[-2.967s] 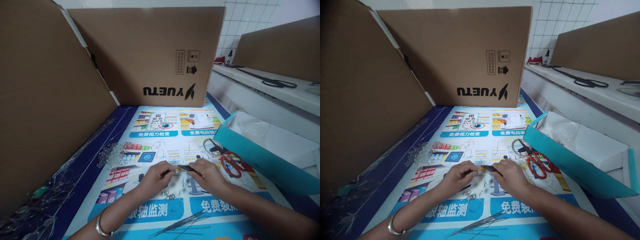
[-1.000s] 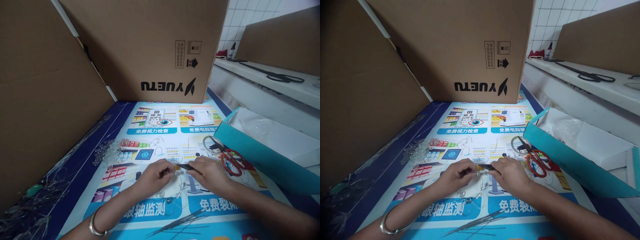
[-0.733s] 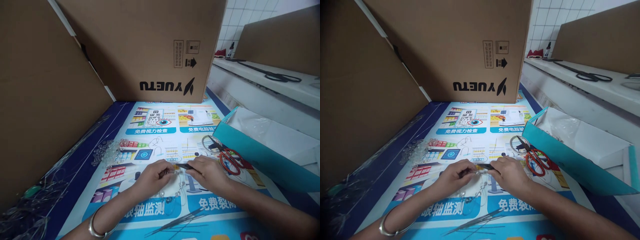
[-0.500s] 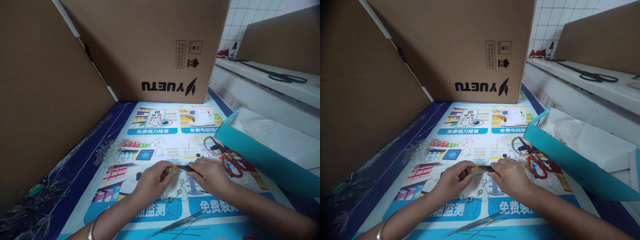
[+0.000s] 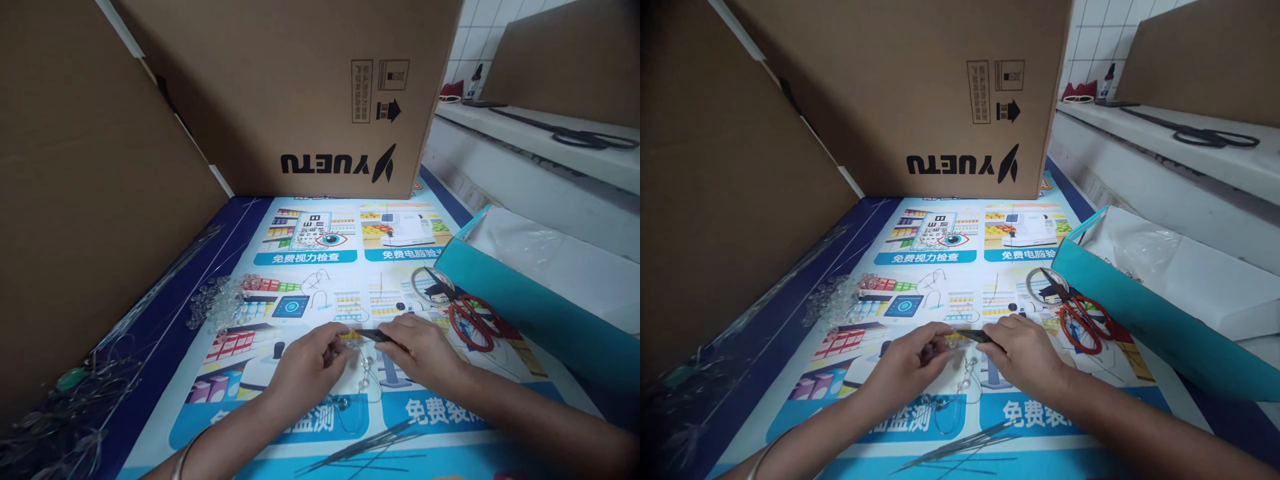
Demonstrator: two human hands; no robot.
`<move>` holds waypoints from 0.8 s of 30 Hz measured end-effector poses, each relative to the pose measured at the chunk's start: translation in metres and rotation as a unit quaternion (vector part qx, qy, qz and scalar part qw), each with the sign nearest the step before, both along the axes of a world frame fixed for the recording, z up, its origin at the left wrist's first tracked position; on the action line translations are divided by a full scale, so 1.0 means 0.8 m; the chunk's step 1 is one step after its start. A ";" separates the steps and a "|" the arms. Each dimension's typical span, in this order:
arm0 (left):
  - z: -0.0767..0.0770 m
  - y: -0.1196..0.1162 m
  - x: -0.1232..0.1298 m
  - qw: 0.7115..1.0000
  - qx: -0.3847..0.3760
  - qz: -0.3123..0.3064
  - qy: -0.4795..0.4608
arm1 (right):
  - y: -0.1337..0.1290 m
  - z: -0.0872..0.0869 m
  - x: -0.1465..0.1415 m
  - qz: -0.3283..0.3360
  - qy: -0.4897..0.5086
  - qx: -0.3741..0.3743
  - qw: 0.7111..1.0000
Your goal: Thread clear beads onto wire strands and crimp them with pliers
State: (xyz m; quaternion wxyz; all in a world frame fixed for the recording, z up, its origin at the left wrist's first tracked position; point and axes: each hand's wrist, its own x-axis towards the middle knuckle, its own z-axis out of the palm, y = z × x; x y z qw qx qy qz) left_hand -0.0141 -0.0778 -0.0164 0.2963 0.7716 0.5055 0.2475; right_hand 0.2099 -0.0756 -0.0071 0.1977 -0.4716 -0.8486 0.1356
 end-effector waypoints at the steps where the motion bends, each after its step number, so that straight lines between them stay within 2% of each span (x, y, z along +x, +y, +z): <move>1: 0.001 0.000 0.000 1.000 -0.005 -0.002 -0.003 | 0.000 -0.001 0.000 0.001 0.005 0.004 1.000; 9: 0.007 -0.001 0.001 0.999 -0.049 0.002 -0.020 | 0.000 -0.006 0.001 0.008 0.023 0.022 0.999; 24: 0.002 -0.003 0.002 0.999 -0.028 -0.008 -0.038 | -0.002 -0.005 0.000 0.020 0.028 0.015 0.999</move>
